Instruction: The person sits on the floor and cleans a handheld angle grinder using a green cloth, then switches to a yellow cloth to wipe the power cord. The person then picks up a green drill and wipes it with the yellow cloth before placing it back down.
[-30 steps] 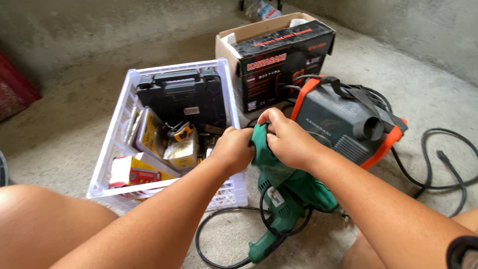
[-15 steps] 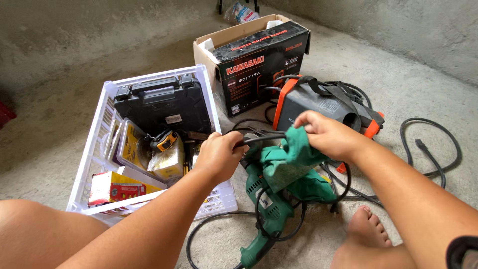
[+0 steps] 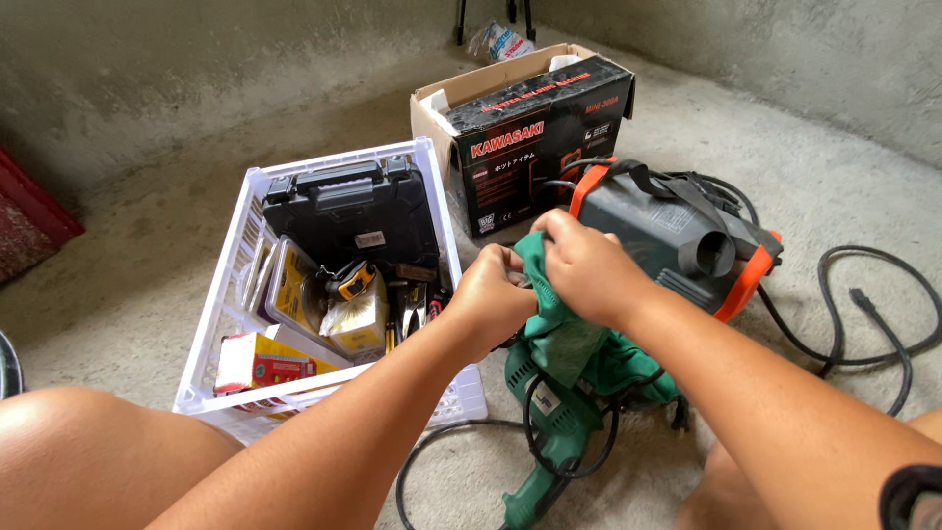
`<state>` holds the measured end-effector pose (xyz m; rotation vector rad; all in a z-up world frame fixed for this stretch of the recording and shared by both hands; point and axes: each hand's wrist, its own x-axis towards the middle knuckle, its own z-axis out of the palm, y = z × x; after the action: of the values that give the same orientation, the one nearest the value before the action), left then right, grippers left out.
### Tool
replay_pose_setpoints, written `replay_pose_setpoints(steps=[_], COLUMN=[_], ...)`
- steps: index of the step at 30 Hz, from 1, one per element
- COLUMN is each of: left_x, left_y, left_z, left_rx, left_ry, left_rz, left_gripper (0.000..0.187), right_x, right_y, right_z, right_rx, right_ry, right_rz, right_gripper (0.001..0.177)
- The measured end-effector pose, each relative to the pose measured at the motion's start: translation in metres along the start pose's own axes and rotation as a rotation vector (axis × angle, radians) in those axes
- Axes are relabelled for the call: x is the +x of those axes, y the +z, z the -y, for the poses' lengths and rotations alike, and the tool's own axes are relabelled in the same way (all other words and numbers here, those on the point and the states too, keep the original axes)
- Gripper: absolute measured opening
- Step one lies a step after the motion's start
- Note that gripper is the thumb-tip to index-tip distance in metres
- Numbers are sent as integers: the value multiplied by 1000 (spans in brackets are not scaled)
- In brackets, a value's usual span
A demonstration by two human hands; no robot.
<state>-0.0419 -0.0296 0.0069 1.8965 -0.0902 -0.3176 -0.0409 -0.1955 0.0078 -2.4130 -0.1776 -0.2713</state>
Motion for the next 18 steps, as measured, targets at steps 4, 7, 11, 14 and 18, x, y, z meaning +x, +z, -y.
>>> replay_pose_setpoints(steps=[4,7,11,14,18], left_x=[-5,-8,-10,-11,-7], left_y=[-13,-16,-21,-10,-16], left_z=[2,3,-7,-35,-77], left_rx=[62,48,249,220,111], left_ry=[35,52,179,277,-82], left_rz=[18,103,122,121,171], left_gripper=[54,46,29,30,38], right_x=[6,7,17,30,27], right_y=[-20,-30,-38,-34,-33], right_z=[-54,-77,-53,-4,36], right_rx=[39,110,67,16,54], right_ry=[12,183,24,-103,-84], right_rz=[-93,-139,-363,-389,-285], right_gripper=[29,28,25,28,22])
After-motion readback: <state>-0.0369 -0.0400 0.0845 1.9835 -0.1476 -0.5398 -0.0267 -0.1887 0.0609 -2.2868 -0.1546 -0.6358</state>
